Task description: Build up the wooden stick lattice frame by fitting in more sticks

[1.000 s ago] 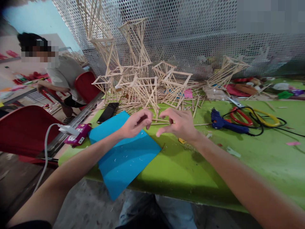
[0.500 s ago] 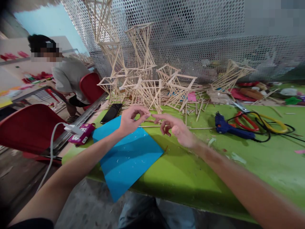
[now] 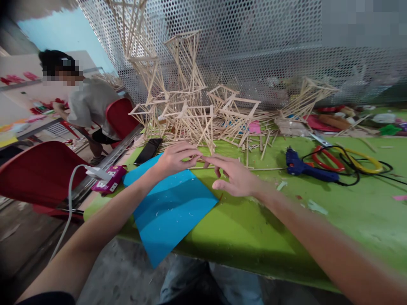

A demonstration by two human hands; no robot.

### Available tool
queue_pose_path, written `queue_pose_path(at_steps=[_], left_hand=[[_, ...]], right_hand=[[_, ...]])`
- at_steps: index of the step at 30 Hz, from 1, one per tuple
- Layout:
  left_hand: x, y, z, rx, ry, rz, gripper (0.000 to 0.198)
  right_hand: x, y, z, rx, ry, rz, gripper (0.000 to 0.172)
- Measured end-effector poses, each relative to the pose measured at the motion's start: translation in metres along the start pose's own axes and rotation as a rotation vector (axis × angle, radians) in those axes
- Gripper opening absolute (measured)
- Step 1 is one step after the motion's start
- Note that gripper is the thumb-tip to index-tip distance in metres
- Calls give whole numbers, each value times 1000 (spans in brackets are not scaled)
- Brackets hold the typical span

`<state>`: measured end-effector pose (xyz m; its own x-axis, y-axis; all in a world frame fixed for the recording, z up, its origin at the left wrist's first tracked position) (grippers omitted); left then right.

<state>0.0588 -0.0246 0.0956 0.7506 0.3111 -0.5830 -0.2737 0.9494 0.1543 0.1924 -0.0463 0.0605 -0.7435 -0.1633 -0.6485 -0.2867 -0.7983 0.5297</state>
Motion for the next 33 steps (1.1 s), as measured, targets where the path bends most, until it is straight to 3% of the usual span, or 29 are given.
queue_pose_path(at_steps=[4, 11, 19, 26, 33], left_hand=[[2, -4, 0, 48, 45, 66, 11], [-3, -12, 4, 88, 19, 101, 10], [-17, -14, 6, 73, -115, 139, 8], [-37, 2, 3, -89, -299, -43, 16], [-23, 1, 0, 3, -181, -36, 25]], right_hand=[[6, -3, 0, 32, 27, 30, 94], [5, -2, -1, 16, 34, 17, 91], [8, 10, -2, -35, 19, 169, 88], [3, 10, 0, -8, -18, 199, 88], [0, 2, -1, 3, -13, 115, 89]])
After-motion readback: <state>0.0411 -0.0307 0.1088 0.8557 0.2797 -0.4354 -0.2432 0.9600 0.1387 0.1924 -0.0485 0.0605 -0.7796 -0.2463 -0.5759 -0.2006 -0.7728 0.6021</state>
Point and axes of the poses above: each hand's wrist, its own z-axis towards the middle knuckle, its own x-axis out of the palm, y = z × x, the point moved 10 cm from there along z, towards the middle knuckle, and after that the axes turned 3 degrees about -y, right-handed, at the moved point
